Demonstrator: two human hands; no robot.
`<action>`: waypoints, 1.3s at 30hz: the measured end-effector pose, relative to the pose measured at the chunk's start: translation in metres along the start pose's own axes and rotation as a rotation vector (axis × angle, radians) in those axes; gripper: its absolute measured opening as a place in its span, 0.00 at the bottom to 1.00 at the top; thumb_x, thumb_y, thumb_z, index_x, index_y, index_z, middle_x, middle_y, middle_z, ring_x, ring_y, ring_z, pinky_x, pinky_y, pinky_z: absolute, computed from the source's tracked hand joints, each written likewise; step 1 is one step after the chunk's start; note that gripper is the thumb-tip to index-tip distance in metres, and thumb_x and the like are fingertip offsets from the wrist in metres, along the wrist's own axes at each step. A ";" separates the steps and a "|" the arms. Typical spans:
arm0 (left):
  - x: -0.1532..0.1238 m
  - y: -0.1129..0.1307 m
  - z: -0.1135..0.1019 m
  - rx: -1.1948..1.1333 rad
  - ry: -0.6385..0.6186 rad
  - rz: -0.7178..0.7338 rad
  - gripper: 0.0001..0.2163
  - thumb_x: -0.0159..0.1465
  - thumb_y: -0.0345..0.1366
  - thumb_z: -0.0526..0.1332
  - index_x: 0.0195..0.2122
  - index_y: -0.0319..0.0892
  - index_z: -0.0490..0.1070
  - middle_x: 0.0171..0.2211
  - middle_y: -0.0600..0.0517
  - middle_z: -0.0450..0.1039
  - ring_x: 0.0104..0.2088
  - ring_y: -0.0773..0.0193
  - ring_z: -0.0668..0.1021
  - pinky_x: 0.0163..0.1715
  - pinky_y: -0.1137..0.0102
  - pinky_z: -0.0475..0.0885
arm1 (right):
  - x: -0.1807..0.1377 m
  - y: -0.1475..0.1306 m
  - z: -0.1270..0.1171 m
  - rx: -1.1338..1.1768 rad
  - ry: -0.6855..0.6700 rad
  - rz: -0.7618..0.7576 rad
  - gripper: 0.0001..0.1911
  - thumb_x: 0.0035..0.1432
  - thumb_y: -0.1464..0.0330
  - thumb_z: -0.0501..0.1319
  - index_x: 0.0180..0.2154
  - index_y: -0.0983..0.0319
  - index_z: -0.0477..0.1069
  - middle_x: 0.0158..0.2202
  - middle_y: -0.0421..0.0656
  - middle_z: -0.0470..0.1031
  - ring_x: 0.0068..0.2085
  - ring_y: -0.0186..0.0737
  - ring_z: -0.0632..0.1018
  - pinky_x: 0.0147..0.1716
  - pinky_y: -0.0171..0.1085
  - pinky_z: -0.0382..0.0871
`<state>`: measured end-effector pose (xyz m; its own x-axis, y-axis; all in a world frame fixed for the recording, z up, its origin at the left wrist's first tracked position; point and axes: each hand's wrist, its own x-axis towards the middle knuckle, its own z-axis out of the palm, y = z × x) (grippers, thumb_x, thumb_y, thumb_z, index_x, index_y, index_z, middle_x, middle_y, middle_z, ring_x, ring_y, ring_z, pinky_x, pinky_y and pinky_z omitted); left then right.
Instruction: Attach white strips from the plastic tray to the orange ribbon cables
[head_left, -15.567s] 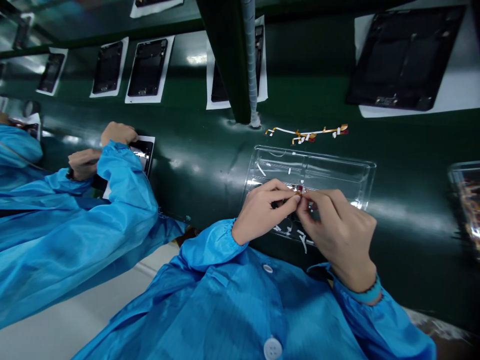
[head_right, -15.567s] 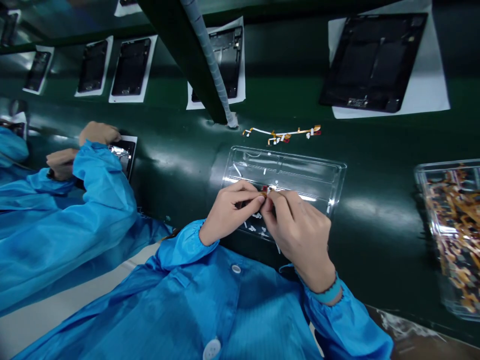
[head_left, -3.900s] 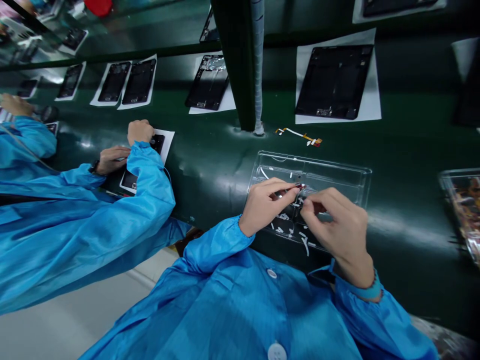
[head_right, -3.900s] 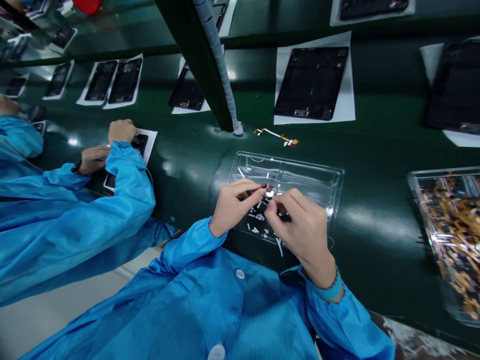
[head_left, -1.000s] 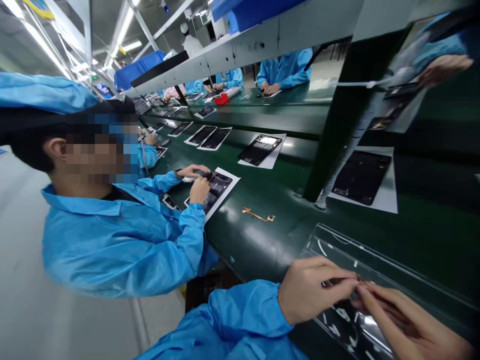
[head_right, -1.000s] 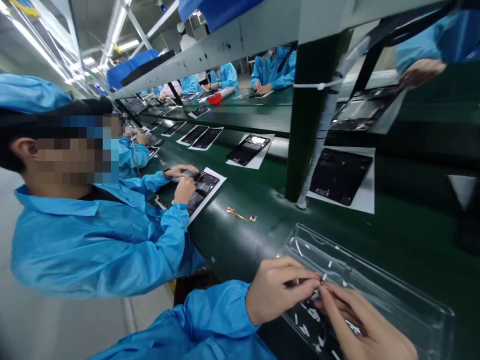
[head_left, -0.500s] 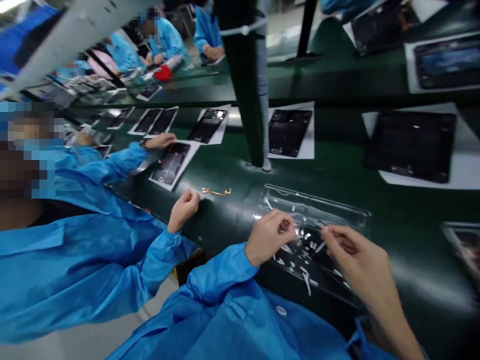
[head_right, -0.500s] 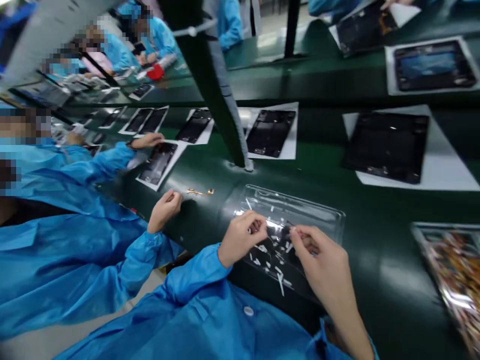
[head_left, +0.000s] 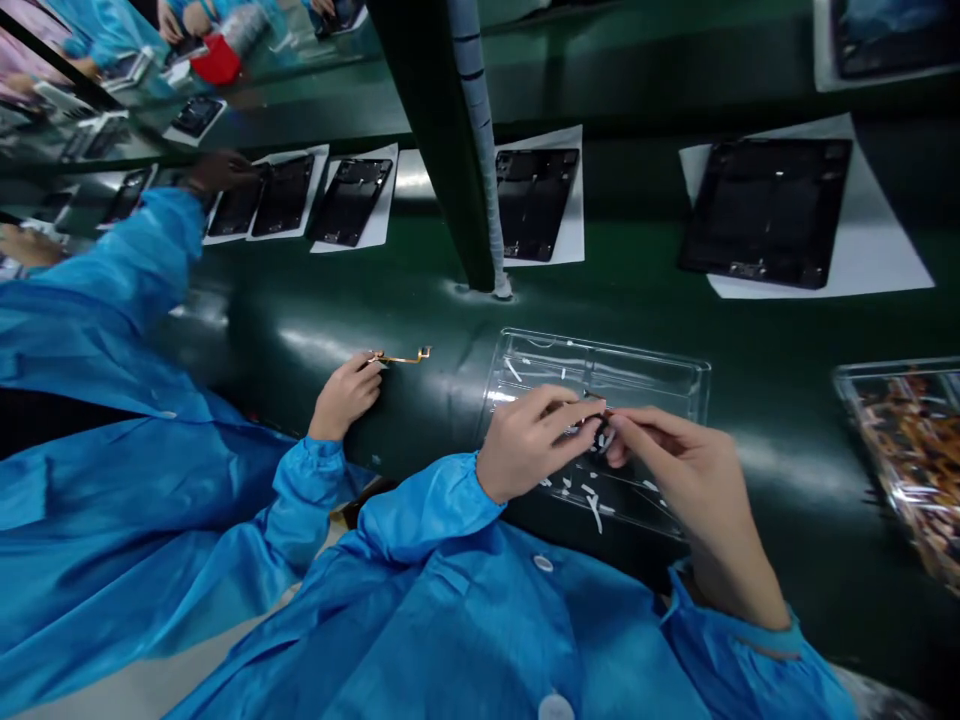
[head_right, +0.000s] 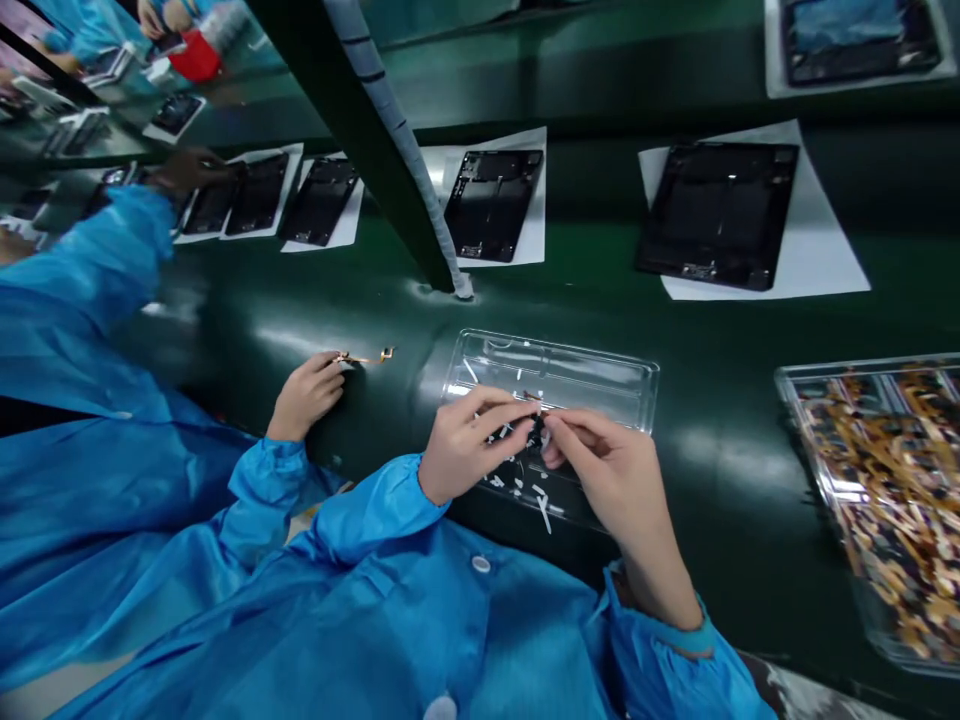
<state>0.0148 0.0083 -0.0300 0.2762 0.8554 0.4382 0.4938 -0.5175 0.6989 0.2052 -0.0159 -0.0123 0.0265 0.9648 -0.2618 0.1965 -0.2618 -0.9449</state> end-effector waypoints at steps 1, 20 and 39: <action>-0.002 0.000 0.001 0.061 -0.014 0.054 0.09 0.71 0.35 0.61 0.49 0.43 0.79 0.42 0.49 0.80 0.39 0.66 0.82 0.41 0.70 0.79 | 0.000 -0.001 0.001 0.010 -0.002 -0.001 0.14 0.59 0.54 0.68 0.39 0.57 0.81 0.25 0.40 0.79 0.27 0.39 0.79 0.31 0.39 0.78; 0.016 -0.006 -0.004 -0.266 -0.298 -0.288 0.11 0.64 0.30 0.62 0.48 0.43 0.76 0.45 0.50 0.76 0.38 0.69 0.79 0.33 0.76 0.73 | -0.004 0.004 -0.008 -0.336 0.010 -0.102 0.12 0.65 0.55 0.62 0.38 0.54 0.79 0.35 0.41 0.79 0.35 0.40 0.76 0.34 0.38 0.71; 0.028 -0.008 -0.013 -0.455 -0.383 -0.387 0.06 0.68 0.35 0.63 0.42 0.43 0.80 0.42 0.49 0.79 0.38 0.67 0.79 0.35 0.72 0.74 | -0.008 0.012 -0.018 -0.270 -0.077 -0.093 0.14 0.61 0.52 0.66 0.41 0.53 0.82 0.38 0.42 0.80 0.38 0.42 0.78 0.39 0.40 0.73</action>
<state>0.0074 0.0363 -0.0159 0.4621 0.8848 -0.0600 0.2445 -0.0620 0.9677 0.2251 -0.0267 -0.0184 -0.0760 0.9767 -0.2006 0.4484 -0.1462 -0.8818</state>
